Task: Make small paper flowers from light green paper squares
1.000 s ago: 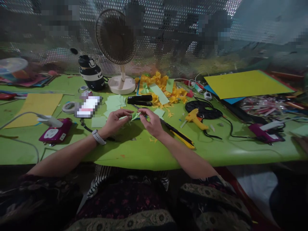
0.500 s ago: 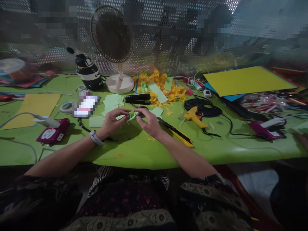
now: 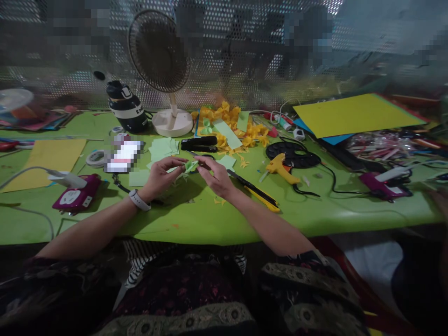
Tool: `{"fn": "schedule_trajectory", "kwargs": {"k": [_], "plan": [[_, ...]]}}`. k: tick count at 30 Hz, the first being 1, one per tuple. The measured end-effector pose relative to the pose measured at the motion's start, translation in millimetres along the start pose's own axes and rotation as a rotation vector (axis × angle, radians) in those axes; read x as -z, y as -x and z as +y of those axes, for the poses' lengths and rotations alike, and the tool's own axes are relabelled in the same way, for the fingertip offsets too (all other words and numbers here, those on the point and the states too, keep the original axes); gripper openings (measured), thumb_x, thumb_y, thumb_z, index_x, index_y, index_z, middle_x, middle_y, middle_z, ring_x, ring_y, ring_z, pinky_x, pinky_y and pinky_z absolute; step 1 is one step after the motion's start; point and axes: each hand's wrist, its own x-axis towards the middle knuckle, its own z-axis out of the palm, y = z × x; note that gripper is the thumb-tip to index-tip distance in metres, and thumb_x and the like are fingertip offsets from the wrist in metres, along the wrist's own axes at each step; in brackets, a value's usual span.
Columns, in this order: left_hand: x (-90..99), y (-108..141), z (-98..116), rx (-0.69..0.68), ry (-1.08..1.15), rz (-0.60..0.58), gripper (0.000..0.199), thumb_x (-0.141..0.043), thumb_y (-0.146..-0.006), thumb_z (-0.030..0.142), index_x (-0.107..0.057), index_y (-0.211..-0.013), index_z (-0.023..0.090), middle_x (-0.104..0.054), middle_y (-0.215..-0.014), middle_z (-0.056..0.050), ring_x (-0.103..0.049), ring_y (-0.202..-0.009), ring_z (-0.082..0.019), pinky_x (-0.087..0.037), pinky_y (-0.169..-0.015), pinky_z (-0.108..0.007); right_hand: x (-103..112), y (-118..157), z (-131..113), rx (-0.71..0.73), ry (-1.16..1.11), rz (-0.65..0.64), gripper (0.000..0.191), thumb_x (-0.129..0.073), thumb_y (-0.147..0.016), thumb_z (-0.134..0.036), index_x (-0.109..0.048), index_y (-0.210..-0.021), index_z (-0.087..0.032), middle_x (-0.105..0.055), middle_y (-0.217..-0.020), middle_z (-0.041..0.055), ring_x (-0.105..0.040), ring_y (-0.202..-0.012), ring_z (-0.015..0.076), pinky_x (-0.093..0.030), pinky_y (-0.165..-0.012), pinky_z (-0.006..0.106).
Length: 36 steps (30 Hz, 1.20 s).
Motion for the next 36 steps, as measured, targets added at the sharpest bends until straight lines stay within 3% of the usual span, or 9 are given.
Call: {"fn": "schedule_trajectory", "kwargs": {"k": [9,19,28,36], "plan": [[0.5,0.9,6.2,-0.050,-0.041,-0.019,0.012,-0.071,-0.085,0.031,-0.074,-0.083,0.019,-0.078,-0.100,-0.011,-0.073,-0.094,-0.024,-0.059,-0.090,-0.044,-2.1,-1.2,-1.7,-0.009,0.019,0.009,0.031,-0.058,-0.092,-0.031,-0.066,-0.120,-0.022,-0.074,-0.107,0.0084,-0.071,-0.096,0.0233,-0.061,-0.091,0.048],[0.2,0.0,3.3,-0.092,-0.053,-0.008,0.009,-0.070,-0.085,0.026,-0.075,-0.081,0.020,-0.078,-0.097,-0.010,-0.073,-0.093,-0.023,-0.058,-0.089,-0.043,-2.1,-1.4,8.3,-0.009,-0.008,0.052,0.025,-0.058,-0.092,-0.037,-0.067,-0.111,-0.021,-0.074,-0.105,0.0082,-0.072,-0.096,0.0227,-0.060,-0.093,0.048],[2.3,0.2,4.1,-0.193,-0.141,0.004,0.007,-0.069,-0.086,0.024,-0.075,-0.084,0.020,-0.079,-0.098,-0.010,-0.074,-0.093,-0.024,-0.060,-0.086,-0.042,-2.4,0.1,0.6,-0.005,0.034,0.033,0.019,-0.059,-0.089,-0.026,-0.069,-0.104,-0.021,-0.073,-0.098,0.0078,-0.072,-0.089,0.0221,-0.062,-0.088,0.047],[3.2,-0.6,-0.8,-0.284,-0.208,0.007,0.007,-0.068,-0.088,0.022,-0.075,-0.086,0.019,-0.078,-0.099,-0.010,-0.074,-0.092,-0.021,-0.061,-0.084,-0.039,-4.5,-0.6,2.2,0.011,0.012,0.031,0.024,-0.061,-0.090,-0.030,-0.066,-0.111,-0.019,-0.074,-0.101,0.0087,-0.072,-0.090,0.0210,-0.062,-0.087,0.043]]}}
